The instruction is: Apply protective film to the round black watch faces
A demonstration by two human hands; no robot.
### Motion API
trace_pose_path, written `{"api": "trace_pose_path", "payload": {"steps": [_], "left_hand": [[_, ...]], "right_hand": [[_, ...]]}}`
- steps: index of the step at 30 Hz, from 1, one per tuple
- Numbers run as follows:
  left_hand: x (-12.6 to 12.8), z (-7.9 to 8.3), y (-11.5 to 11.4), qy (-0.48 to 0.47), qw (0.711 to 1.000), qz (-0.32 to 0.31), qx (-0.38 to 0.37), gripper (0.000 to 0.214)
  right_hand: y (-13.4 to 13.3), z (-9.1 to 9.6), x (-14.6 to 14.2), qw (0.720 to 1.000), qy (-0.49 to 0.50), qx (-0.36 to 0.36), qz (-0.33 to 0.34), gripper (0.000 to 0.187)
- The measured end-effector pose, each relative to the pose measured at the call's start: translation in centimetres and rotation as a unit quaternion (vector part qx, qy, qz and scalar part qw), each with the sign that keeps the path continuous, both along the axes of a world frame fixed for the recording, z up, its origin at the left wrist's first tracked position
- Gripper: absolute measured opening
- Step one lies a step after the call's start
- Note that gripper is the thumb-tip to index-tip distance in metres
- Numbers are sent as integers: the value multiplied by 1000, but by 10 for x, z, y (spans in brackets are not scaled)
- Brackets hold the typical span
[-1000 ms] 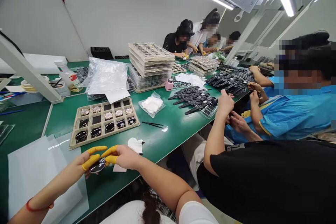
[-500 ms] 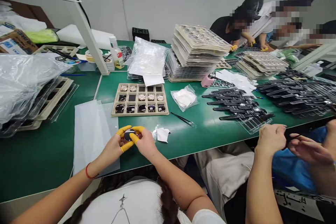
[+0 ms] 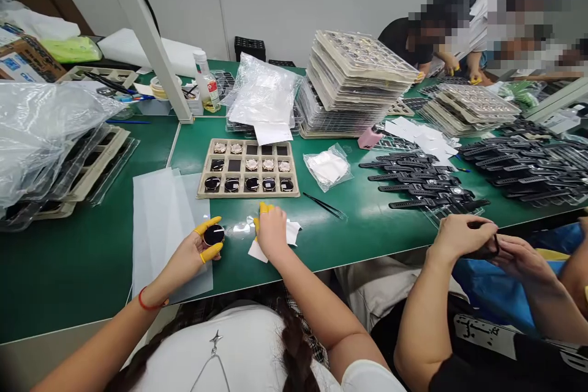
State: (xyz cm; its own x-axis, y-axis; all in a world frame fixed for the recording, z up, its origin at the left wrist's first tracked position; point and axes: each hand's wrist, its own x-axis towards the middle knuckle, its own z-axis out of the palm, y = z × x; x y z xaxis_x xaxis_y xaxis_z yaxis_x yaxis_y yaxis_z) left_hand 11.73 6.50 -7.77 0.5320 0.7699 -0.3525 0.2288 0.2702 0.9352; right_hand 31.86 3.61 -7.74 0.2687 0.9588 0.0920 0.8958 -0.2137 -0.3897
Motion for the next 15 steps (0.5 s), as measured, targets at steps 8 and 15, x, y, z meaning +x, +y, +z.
{"api": "trace_pose_path", "payload": {"steps": [8,15], "left_hand": [[12,4,-17,-72,997,-37,7,59],[25,11,-24,-64,993,-80,54,43]], "right_hand": [[-56,-18,51,996,-40,65,-37,19],[-67,17,2,962,107,191,163,14]]}}
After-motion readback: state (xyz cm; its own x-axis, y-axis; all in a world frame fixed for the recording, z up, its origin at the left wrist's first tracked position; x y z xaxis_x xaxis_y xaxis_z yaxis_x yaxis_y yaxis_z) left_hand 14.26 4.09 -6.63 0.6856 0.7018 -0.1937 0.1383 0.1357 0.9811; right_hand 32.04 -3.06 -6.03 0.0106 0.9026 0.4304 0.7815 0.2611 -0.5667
